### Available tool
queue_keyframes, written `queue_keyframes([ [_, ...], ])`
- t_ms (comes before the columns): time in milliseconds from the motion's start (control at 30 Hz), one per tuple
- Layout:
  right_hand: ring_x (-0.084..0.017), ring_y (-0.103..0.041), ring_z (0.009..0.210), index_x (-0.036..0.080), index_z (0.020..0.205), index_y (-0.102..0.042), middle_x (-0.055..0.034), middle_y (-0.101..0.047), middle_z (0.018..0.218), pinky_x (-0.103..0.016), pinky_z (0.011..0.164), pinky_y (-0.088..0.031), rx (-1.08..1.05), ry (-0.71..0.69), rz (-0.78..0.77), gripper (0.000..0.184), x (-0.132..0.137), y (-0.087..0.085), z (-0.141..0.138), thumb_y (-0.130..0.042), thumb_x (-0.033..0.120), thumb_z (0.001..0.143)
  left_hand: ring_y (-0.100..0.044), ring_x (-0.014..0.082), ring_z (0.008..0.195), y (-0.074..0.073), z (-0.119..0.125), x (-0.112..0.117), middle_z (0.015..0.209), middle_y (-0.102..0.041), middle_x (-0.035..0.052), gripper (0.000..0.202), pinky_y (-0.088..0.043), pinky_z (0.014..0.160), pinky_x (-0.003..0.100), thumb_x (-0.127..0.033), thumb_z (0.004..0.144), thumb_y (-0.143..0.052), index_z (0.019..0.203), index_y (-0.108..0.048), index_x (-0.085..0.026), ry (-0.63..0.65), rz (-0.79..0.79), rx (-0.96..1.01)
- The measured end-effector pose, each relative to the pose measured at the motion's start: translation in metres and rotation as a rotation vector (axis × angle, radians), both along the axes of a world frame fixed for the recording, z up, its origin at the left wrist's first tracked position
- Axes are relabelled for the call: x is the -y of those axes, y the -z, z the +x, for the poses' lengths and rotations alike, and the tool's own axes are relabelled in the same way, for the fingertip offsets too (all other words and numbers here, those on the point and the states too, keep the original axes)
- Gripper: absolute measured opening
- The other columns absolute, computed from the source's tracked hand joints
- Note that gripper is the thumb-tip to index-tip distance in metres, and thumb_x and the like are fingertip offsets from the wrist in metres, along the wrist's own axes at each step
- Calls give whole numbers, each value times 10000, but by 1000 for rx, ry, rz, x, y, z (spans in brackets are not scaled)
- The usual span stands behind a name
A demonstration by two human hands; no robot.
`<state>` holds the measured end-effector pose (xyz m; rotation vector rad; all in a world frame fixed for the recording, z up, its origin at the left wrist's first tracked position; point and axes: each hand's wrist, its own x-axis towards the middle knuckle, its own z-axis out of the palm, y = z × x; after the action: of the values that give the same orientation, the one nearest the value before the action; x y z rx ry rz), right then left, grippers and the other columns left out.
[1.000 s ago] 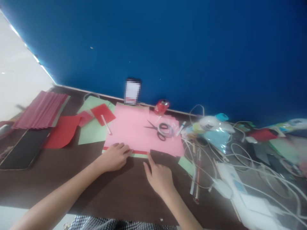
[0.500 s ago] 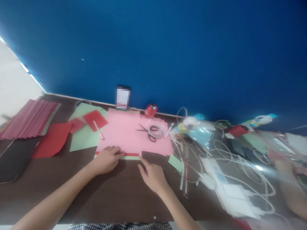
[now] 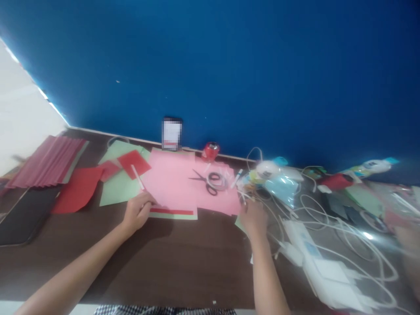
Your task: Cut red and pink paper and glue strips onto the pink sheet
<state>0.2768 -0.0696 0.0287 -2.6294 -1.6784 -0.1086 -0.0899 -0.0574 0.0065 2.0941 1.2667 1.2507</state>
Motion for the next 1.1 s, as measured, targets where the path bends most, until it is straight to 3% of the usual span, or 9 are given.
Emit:
queue_keyframes([
  [100, -256, -540, 905, 131, 962, -648, -139, -637, 938, -370, 770, -366, 0, -46, 82, 312, 0, 11, -1, -365, 164, 836, -525, 114, 550, -1, -6, -6, 572, -552, 2, 253, -427, 544, 225, -53, 697, -359, 598, -566, -161, -104, -29, 91],
  [200, -234, -544, 823, 135, 905, -661, -120, -650, 869, -347, 744, -356, 12, -130, 216, 295, 0, 20, 2, -383, 165, 812, -548, 122, 590, -1, -7, -9, 621, -583, 19, 251, -444, 570, 234, -54, 718, -380, 648, -598, -155, -83, 12, -2],
  [300, -214, -529, 761, 144, 864, -661, -94, -643, 815, -325, 719, -349, 21, -204, 307, 271, 2, 26, 0, -402, 175, 790, -591, 149, 715, 0, -1, -5, 754, -642, 56, 276, -484, 661, 266, -64, 748, -400, 804, -654, -155, 137, 84, -214],
  [400, -212, -510, 748, 155, 786, -656, -79, -618, 754, -332, 730, -336, 53, -270, 328, 233, 5, 29, -7, -424, 182, 778, -591, 189, 980, 0, 7, 2, 1046, -655, 83, 410, -485, 844, 338, -62, 748, -400, 1081, -612, -174, 383, 96, -389],
  [467, -215, -500, 766, 160, 763, -649, -74, -609, 751, -342, 752, -320, 77, -289, 338, 207, 7, 29, -14, -444, 185, 773, -514, 201, 1149, -1, 12, 6, 1229, -580, 68, 514, -410, 981, 397, -73, 746, -406, 1234, -515, -195, 509, 73, -474],
  [567, -208, -487, 768, 161, 779, -641, -70, -614, 798, -344, 755, -299, 87, -280, 356, 183, 8, 29, -22, -461, 190, 773, -431, 205, 1245, -5, 14, 7, 1334, -494, 50, 599, -296, 1075, 441, -108, 752, -427, 1341, -395, -216, 616, 10, -573],
  [900, -204, -463, 768, 167, 797, -609, -69, -590, 811, -337, 752, -258, 116, -293, 330, 152, 10, 26, -32, -463, 204, 774, -328, 248, 1313, -8, 20, 12, 1422, -365, 66, 662, -206, 1106, 482, -188, 760, -489, 1393, -298, -228, 662, -106, -539],
  [1000, -208, -465, 772, 161, 815, -608, -77, -588, 816, -335, 747, -259, 123, -283, 314, 159, 10, 25, -33, -458, 197, 776, -333, 237, 1312, -8, 21, 11, 1401, -403, 54, 610, -229, 1099, 482, -181, 791, -474, 1379, -323, -245, 649, -156, -455],
  [1100, -208, -466, 773, 158, 830, -609, -80, -589, 833, -338, 751, -259, 122, -270, 296, 157, 9, 25, -34, -469, 197, 772, -453, 197, 1229, -8, 20, 7, 1304, -524, 48, 471, -342, 1052, 430, -146, 830, -418, 1288, -457, -247, 593, -195, -333],
])
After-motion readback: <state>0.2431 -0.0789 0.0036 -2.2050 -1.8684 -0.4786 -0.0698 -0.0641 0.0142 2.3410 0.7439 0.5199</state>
